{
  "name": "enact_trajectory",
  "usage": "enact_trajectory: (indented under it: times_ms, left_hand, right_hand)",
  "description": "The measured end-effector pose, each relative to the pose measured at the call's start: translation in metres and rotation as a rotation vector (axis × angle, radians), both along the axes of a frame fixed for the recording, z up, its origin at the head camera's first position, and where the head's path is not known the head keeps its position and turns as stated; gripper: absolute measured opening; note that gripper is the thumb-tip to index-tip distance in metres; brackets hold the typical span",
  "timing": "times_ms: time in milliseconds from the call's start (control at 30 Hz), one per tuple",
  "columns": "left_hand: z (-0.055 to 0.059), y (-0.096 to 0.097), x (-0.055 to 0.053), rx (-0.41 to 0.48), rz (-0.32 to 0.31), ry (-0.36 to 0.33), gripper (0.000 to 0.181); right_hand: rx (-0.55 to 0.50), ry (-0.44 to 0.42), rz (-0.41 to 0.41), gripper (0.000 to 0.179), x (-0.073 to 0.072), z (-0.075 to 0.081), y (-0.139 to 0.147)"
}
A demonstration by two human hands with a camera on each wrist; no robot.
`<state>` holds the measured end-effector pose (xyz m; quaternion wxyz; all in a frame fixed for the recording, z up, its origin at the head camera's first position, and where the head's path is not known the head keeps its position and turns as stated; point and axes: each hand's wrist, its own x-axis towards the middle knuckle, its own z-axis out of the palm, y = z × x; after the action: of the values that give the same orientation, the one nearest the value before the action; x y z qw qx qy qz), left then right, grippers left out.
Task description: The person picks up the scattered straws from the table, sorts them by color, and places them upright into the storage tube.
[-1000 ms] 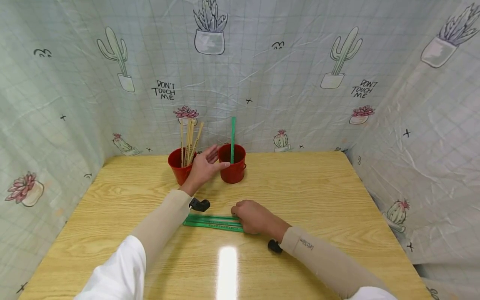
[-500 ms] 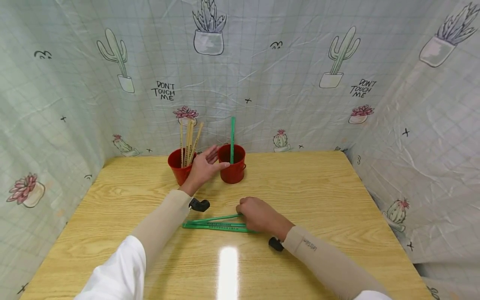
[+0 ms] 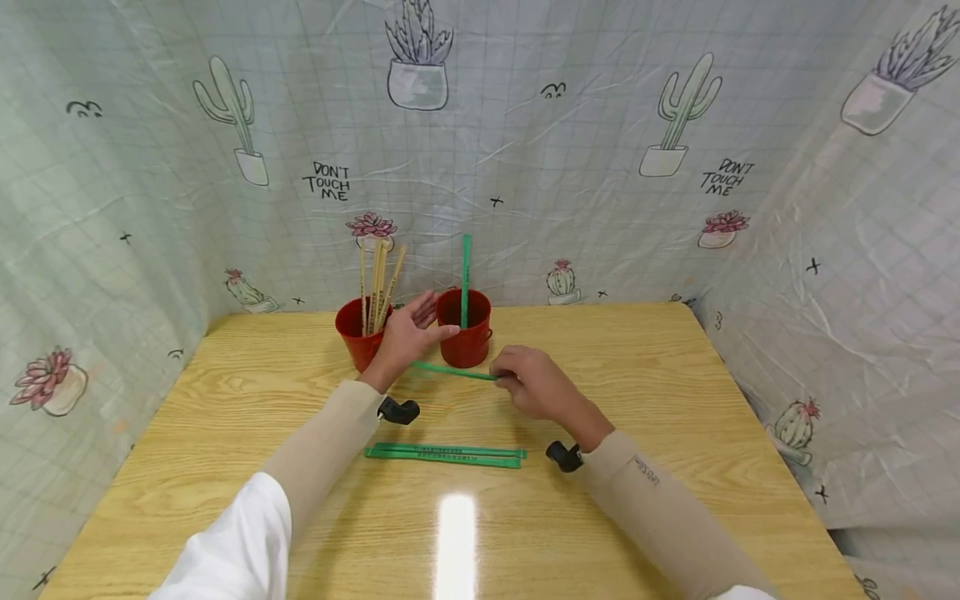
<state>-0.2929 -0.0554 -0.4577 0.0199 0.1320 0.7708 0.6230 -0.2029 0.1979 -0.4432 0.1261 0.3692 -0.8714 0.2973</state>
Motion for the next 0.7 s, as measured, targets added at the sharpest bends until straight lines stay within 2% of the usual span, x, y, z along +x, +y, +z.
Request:
enact_trajectory:
  times_ms: [100,233,333,500,600,700]
  left_hand:
    - [0.0,0.0,-0.001,0.015,-0.002,0.006,0.088]
    - [-0.001,0.0,-0.002,0.005,-0.002,0.002,0.089]
    - [-0.002,0.0,-0.001,-0.008,0.002,-0.004,0.088]
    - [-0.001,0.001,-0.002,0.003,0.001,-0.004,0.086]
    - [-0.001,0.001,-0.002,0.008,0.002,-0.004,0.086]
    - [-0.001,0.002,-0.003,0.013,0.0,-0.001,0.085]
  right_hand:
    - [-0.14,-0.002,-0.019,0.014,-0.008,0.009,-0.003]
    - [-0.298,-0.081,-0.076,0.008,-0.017,0.021,-0.01]
    - [-0.402,-0.14,-0.135,0.002,-0.027,0.03,-0.017]
    - [-0.579,-0.174,-0.249,0.007,-0.048,0.043,-0.03]
    - [-0.648,-0.187,-0.302,0.011,-0.061,0.045,-0.034]
    - [-0.672,-0.184,-0.343,0.012,-0.073,0.041,-0.039]
